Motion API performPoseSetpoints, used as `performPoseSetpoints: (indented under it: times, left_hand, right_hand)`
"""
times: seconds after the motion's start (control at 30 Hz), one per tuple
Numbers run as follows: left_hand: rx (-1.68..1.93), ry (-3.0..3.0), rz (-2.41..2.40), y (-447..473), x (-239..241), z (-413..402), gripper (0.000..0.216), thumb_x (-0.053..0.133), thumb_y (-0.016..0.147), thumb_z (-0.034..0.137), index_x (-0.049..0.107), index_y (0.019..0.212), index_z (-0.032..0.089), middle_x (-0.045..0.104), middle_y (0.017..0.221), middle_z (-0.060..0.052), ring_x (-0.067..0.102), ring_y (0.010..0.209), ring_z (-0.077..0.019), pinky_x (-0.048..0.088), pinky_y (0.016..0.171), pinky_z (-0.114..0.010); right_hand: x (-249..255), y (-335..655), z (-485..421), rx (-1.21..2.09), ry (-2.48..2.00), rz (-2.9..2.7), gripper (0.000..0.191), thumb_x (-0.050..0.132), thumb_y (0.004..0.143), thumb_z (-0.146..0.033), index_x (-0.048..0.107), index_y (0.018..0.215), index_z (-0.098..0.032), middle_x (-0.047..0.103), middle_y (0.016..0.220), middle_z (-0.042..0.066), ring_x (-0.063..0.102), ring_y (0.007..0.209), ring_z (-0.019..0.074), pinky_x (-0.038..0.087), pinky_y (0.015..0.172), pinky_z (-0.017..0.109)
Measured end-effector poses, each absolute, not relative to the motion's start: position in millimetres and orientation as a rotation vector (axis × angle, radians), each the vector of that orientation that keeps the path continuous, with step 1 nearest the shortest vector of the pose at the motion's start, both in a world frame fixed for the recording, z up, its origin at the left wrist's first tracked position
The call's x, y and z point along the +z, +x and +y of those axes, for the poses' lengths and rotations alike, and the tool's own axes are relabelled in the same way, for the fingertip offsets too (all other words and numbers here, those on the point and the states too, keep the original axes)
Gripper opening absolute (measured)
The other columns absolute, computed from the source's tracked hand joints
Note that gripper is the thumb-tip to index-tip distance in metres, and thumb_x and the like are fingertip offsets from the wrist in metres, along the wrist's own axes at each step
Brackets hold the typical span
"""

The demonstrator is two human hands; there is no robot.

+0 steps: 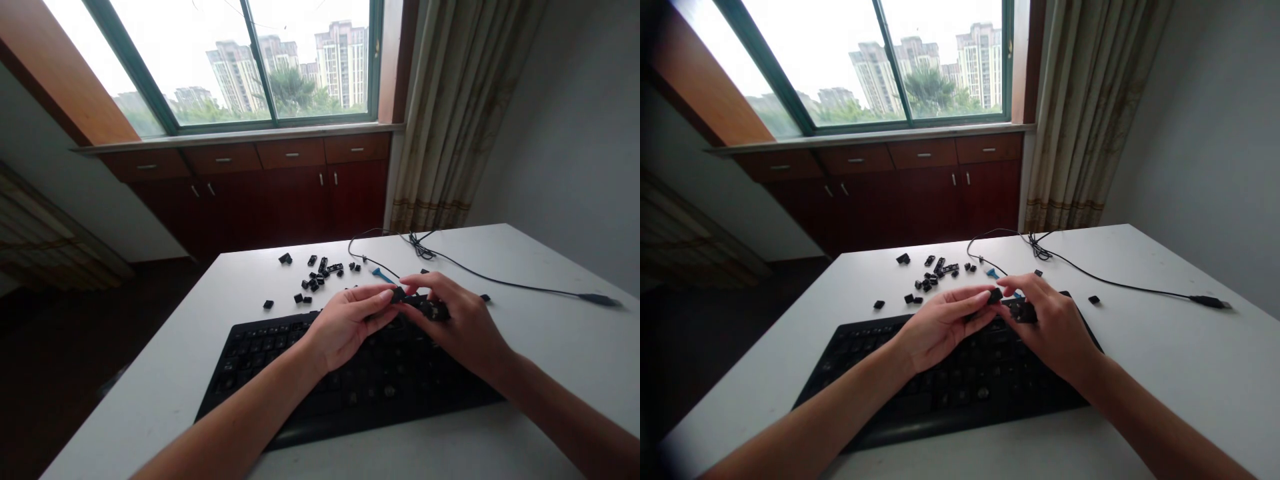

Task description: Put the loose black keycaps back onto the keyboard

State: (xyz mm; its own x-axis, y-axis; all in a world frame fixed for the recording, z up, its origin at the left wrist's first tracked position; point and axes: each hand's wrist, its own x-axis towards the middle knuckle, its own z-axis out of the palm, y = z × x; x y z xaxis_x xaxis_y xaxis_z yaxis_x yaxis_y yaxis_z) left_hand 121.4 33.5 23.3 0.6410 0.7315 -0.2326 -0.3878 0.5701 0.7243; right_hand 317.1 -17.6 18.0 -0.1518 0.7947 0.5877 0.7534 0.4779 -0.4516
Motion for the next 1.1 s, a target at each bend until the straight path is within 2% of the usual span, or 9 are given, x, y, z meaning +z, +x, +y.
performPoseSetpoints:
  times: [0.13, 0.23, 0.33, 0.53, 0.63, 0.73, 0.87, 1.0, 1.1]
  left_hand:
    - [0.69, 0.726, 0.579, 120, 21, 35, 0.02, 0.077, 0.082, 0.015, 0.077, 0.102, 0.012, 0.073, 0.106, -0.011, 0.066, 0.093, -0.0107, 0.051, 0.087, -0.018]
    - [0.692, 0.748, 0.628, 121, 21, 34, 0.024, 0.082, 0.077, 0.017, 0.078, 0.101, 0.012, 0.073, 0.1, -0.009, 0.062, 0.081, -0.0058, 0.048, 0.07, -0.011]
    - [0.687, 0.735, 0.637, 122, 23, 33, 0.024, 0.083, 0.076, 0.017, 0.078, 0.099, 0.011, 0.072, 0.098, -0.009, 0.059, 0.075, -0.0043, 0.044, 0.062, -0.009]
    - [0.699, 0.756, 0.658, 121, 24, 34, 0.023, 0.083, 0.077, 0.027, 0.078, 0.093, 0.011, 0.067, 0.09, -0.005, 0.052, 0.068, -0.003, 0.042, 0.06, -0.012]
    - [0.687, 0.926, 0.677, 119, 25, 35, 0.028, 0.082, 0.078, 0.035, 0.077, 0.093, 0.013, 0.063, 0.078, -0.002, 0.047, 0.063, -0.0039, 0.037, 0.057, -0.014]
    - [0.691, 1.081, 0.716, 116, 27, 36, 0.028, 0.078, 0.08, 0.039, 0.078, 0.094, 0.014, 0.06, 0.07, 0.0, 0.043, 0.06, -0.0062, 0.033, 0.056, -0.019]
    - [0.7, 1.171, 0.705, 114, 30, 37, 0.024, 0.075, 0.082, 0.036, 0.079, 0.094, 0.017, 0.066, 0.076, -0.002, 0.042, 0.059, -0.0069, 0.031, 0.056, -0.022]
    - [0.667, 1.126, 0.689, 116, 28, 35, 0.024, 0.077, 0.08, 0.034, 0.078, 0.096, 0.016, 0.068, 0.078, -0.003, 0.044, 0.059, -0.006, 0.032, 0.057, -0.022]
    - [0.656, 1.089, 0.683, 118, 32, 34, 0.026, 0.077, 0.081, 0.032, 0.076, 0.102, 0.017, 0.072, 0.09, -0.005, 0.048, 0.063, -0.0057, 0.036, 0.06, -0.021]
  right_hand:
    - [19, 317, -19, 0.093, -1.238, -1.959, 0.026, 0.065, 0.092, -0.032, 0.062, 0.117, -0.025, 0.069, 0.107, 0.007, 0.068, 0.095, 0.0218, 0.057, 0.083, 0.035]
    - [20, 316, -19, 0.067, -1.237, -1.941, 0.029, 0.068, 0.09, -0.036, 0.063, 0.117, -0.025, 0.07, 0.107, 0.007, 0.069, 0.094, 0.0222, 0.057, 0.084, 0.036]
    - [20, 315, -20, 0.051, -1.256, -1.916, 0.026, 0.067, 0.091, -0.034, 0.065, 0.115, -0.024, 0.07, 0.105, 0.006, 0.069, 0.093, 0.0215, 0.057, 0.083, 0.035]
    - [21, 314, -20, 0.084, -1.23, -1.929, 0.03, 0.062, 0.092, -0.024, 0.062, 0.122, -0.026, 0.069, 0.107, 0.006, 0.068, 0.093, 0.021, 0.056, 0.084, 0.034]
    - [20, 314, -21, 0.11, -1.258, -1.91, 0.023, 0.065, 0.09, -0.027, 0.063, 0.113, -0.025, 0.071, 0.098, 0.004, 0.067, 0.078, 0.0189, 0.057, 0.074, 0.032]
    - [20, 314, -21, 0.132, -1.22, -1.934, 0.018, 0.063, 0.092, -0.025, 0.064, 0.11, -0.026, 0.07, 0.101, 0.005, 0.067, 0.085, 0.0196, 0.057, 0.077, 0.033]
    - [17, 312, -21, 0.147, -1.182, -1.99, 0.028, 0.059, 0.094, -0.021, 0.062, 0.121, -0.029, 0.067, 0.111, 0.005, 0.068, 0.095, 0.0198, 0.057, 0.082, 0.034]
    - [13, 312, -20, 0.091, -1.204, -2.006, 0.028, 0.062, 0.094, -0.025, 0.062, 0.122, -0.028, 0.068, 0.107, 0.005, 0.069, 0.089, 0.0194, 0.058, 0.077, 0.033]
    - [14, 315, -20, 0.021, -1.235, -1.976, 0.028, 0.063, 0.093, -0.028, 0.061, 0.121, -0.028, 0.07, 0.105, 0.005, 0.069, 0.083, 0.0193, 0.058, 0.073, 0.033]
